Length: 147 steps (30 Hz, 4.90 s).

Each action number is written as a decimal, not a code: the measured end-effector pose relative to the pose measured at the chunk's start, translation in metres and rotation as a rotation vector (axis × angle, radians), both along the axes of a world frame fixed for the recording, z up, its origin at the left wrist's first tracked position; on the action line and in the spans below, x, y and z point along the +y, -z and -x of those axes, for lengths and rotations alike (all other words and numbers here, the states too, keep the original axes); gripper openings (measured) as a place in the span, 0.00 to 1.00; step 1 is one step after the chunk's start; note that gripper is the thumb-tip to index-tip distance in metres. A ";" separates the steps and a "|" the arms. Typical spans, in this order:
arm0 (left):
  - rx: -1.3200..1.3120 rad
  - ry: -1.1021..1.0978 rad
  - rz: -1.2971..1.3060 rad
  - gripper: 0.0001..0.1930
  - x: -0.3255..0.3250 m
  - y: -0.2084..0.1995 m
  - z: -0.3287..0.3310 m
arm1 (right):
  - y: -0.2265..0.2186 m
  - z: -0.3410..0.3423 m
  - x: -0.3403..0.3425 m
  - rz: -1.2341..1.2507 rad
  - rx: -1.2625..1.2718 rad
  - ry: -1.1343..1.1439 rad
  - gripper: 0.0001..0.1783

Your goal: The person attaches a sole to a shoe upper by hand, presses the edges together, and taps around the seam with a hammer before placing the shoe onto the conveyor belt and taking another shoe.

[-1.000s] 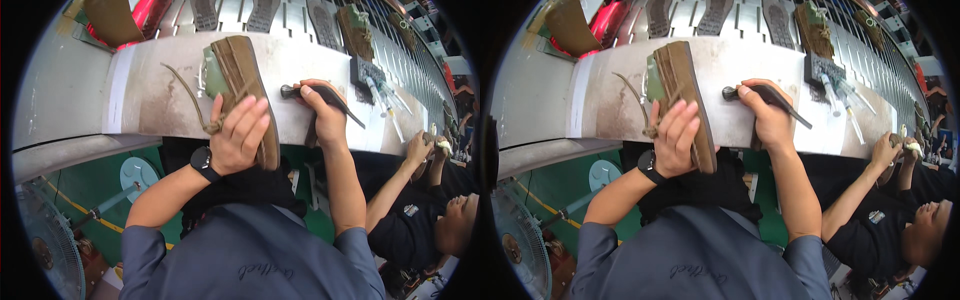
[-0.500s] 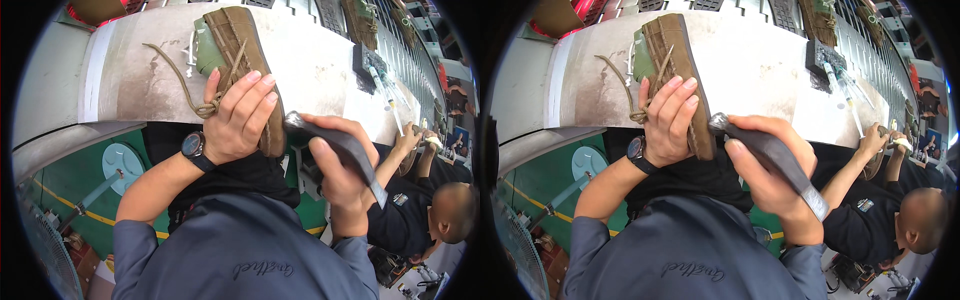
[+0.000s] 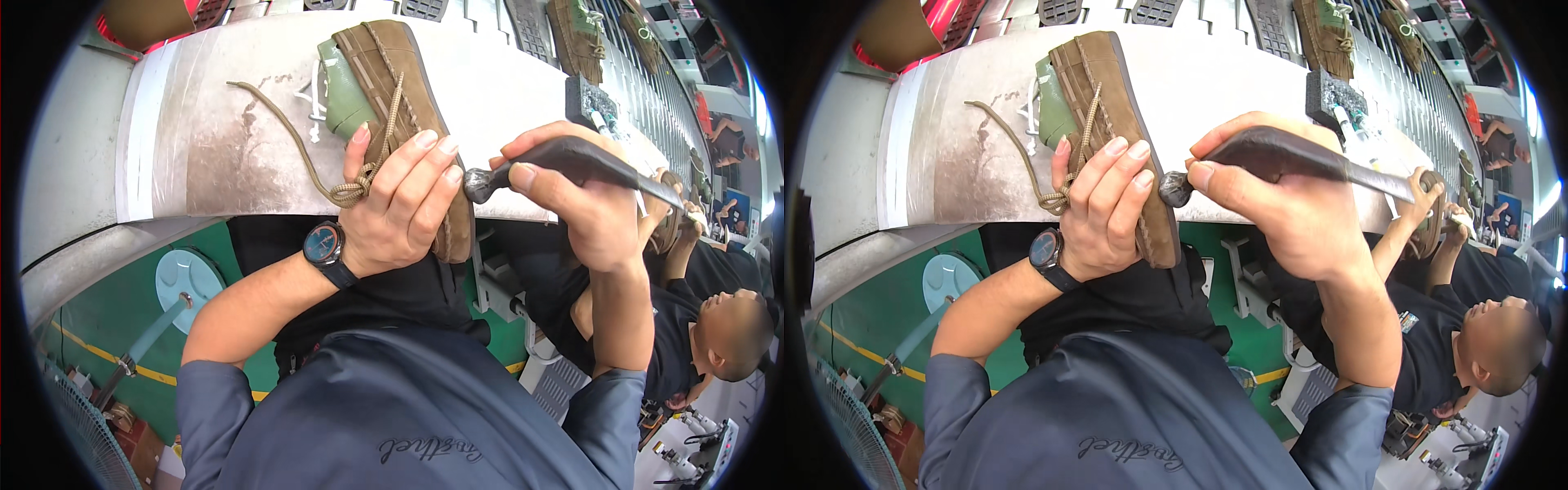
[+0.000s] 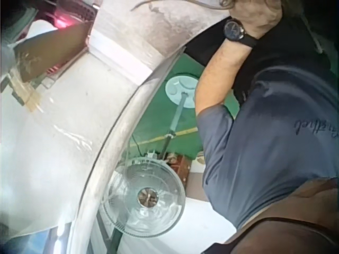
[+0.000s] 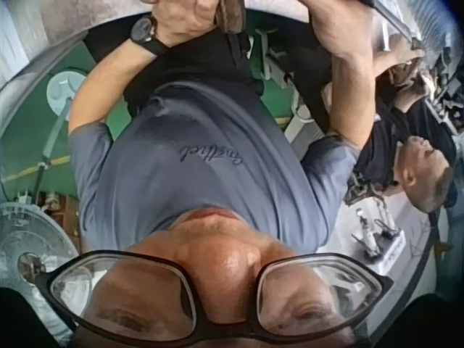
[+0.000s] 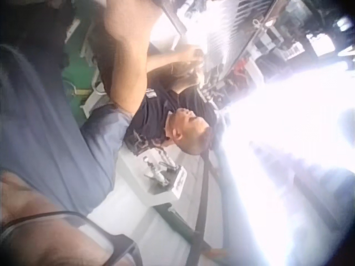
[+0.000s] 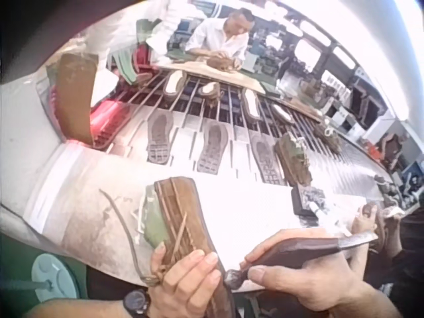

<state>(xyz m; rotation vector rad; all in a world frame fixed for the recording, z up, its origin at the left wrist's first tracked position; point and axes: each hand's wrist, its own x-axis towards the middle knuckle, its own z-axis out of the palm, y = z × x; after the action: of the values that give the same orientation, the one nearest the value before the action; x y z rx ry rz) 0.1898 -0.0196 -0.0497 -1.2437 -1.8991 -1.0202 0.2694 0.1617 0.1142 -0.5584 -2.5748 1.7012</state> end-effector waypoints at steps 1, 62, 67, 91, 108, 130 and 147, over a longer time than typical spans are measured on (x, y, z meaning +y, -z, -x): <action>0.003 0.001 -0.002 0.16 -0.001 0.000 0.001 | 0.001 0.004 0.001 -0.002 0.003 0.001 0.12; -0.346 -0.022 0.748 0.42 0.125 -0.030 0.231 | 0.068 0.065 0.047 -0.729 0.507 0.155 0.13; -0.332 0.015 0.743 0.38 0.117 -0.033 0.217 | 0.014 0.157 0.121 -0.885 -0.017 0.050 0.15; -0.448 -0.048 0.822 0.34 -0.052 -0.065 0.098 | 0.060 0.317 0.528 -1.236 0.072 0.582 0.49; -0.509 0.046 0.664 0.38 -0.058 -0.061 0.104 | -0.031 0.246 0.349 -0.879 -0.093 0.495 0.35; -0.746 0.190 -0.340 0.34 -0.095 -0.125 0.115 | 0.124 0.058 -0.045 0.849 0.386 0.409 0.16; -1.208 0.792 -0.368 0.26 -0.053 -0.155 0.148 | 0.067 -0.021 -0.056 1.042 0.527 0.283 0.22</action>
<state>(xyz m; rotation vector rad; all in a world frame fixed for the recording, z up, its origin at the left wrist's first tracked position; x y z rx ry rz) 0.0415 -0.0730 0.1052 -1.2561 -1.7365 -2.8800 0.2908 0.1055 0.0471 -0.3457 -1.0868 2.5108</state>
